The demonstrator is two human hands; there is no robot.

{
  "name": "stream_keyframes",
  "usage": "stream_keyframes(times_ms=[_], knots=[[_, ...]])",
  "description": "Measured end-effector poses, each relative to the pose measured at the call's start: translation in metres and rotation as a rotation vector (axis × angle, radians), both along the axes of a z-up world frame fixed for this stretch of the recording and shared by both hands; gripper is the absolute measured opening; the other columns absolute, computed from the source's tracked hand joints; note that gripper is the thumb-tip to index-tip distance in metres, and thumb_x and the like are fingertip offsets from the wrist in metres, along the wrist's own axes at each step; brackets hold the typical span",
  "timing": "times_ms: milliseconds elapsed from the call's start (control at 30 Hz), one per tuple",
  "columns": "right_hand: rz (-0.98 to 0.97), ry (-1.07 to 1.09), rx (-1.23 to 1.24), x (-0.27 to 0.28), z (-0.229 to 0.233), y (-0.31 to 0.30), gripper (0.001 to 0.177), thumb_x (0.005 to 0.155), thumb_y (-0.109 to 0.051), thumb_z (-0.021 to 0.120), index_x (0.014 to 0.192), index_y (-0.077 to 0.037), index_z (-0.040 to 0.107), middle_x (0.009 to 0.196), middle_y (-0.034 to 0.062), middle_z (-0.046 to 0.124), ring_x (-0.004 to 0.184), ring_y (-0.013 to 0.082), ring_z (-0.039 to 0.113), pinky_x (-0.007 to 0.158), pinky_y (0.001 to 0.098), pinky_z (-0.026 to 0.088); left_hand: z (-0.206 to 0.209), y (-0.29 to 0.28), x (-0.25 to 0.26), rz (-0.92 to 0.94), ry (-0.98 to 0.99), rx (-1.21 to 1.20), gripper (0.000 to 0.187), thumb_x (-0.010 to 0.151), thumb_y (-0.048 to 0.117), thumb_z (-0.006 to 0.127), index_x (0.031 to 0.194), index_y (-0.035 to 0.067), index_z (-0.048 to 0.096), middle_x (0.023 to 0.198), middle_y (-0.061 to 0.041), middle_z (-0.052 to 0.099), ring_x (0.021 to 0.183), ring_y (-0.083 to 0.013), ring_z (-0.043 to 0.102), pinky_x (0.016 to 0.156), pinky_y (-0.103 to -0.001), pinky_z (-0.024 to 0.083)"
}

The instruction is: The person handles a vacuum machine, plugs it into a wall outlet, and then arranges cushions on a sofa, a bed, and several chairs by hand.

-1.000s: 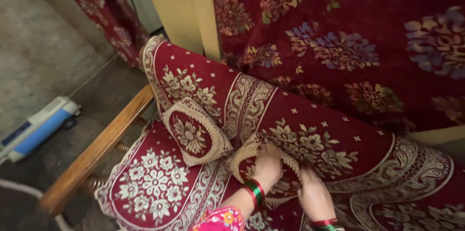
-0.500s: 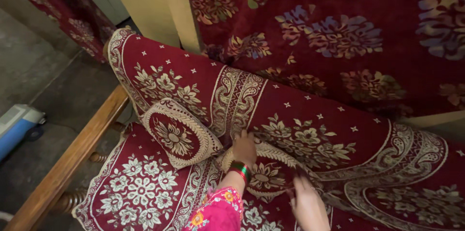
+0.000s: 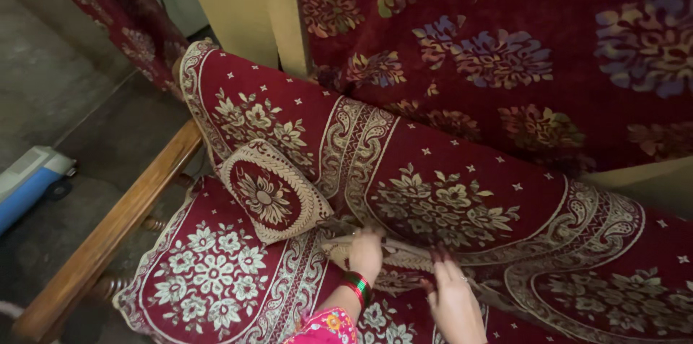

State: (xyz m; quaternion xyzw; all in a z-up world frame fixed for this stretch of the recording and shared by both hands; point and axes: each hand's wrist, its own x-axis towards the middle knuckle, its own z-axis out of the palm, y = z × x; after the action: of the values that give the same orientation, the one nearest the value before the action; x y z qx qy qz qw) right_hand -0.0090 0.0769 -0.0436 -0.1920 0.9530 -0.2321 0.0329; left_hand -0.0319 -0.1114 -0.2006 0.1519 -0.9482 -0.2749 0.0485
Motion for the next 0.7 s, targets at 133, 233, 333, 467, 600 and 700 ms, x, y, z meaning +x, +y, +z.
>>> stream_keyframes(times_ms=[133, 233, 333, 467, 600, 700], knots=[[0.052, 0.042, -0.037, 0.01, 0.001, 0.009, 0.071, 0.08, -0.013, 0.072, 0.146, -0.005, 0.048, 0.15, 0.0193, 0.046, 0.139, 0.0388, 0.043, 0.107, 0.0434, 0.044, 0.019, 0.013, 0.025, -0.072, -0.025, 0.076, 0.029, 0.076, 0.004, 0.058, 0.099, 0.011, 0.074, 0.104, -0.012, 0.069, 0.105, -0.0357, 0.063, 0.087, -0.046, 0.055], [0.079, 0.05, -0.042, 0.018, 0.001, 0.017, 0.077, 0.077, -0.01, 0.073, 0.149, -0.005, 0.045, 0.153, 0.0179, 0.044, 0.141, 0.0396, 0.04, 0.109, 0.0432, 0.043, 0.027, 0.03, 0.031, -0.167, 0.016, 0.045, 0.019, 0.087, 0.007, 0.058, 0.093, 0.009, 0.076, 0.099, -0.015, 0.07, 0.101, -0.0379, 0.065, 0.085, -0.048, 0.055], [0.105, 0.101, -0.079, 0.025, 0.008, 0.027, 0.073, 0.077, -0.009, 0.074, 0.144, -0.003, 0.045, 0.152, 0.0191, 0.044, 0.141, 0.04, 0.04, 0.11, 0.0442, 0.042, 0.04, 0.053, 0.027, -0.208, -0.01, -0.015, 0.015, 0.088, 0.007, 0.059, 0.088, 0.006, 0.075, 0.094, -0.016, 0.071, 0.097, -0.0373, 0.068, 0.083, -0.048, 0.057], [0.085, 0.104, -0.09, 0.032, 0.018, 0.048, 0.077, 0.075, -0.005, 0.073, 0.147, -0.004, 0.045, 0.153, 0.0176, 0.044, 0.143, 0.0384, 0.039, 0.11, 0.0428, 0.041, 0.074, 0.07, 0.03, -0.229, 0.094, -0.035, 0.014, 0.083, 0.007, 0.062, 0.083, 0.007, 0.076, 0.09, -0.017, 0.071, 0.093, -0.038, 0.069, 0.083, -0.047, 0.057], [0.112, 0.18, -0.09, 0.028, 0.014, 0.069, 0.075, 0.074, 0.0, 0.07, 0.145, -0.003, 0.045, 0.152, 0.0167, 0.047, 0.144, 0.0358, 0.041, 0.111, 0.0413, 0.042, 0.119, 0.077, 0.036, -0.285, 0.117, -0.056, 0.013, 0.085, 0.008, 0.063, 0.084, 0.007, 0.076, 0.091, -0.017, 0.071, 0.092, -0.0378, 0.069, 0.083, -0.047, 0.057], [0.171, 0.214, -0.18, 0.019, 0.016, 0.075, 0.083, 0.065, -0.002, 0.075, 0.142, -0.003, 0.046, 0.148, 0.0174, 0.048, 0.142, 0.037, 0.041, 0.113, 0.0439, 0.039, 0.159, 0.082, 0.04, -0.322, 0.184, -0.067, 0.012, 0.083, 0.01, 0.064, 0.084, 0.007, 0.076, 0.09, -0.015, 0.071, 0.092, -0.0373, 0.068, 0.082, -0.047, 0.056]])
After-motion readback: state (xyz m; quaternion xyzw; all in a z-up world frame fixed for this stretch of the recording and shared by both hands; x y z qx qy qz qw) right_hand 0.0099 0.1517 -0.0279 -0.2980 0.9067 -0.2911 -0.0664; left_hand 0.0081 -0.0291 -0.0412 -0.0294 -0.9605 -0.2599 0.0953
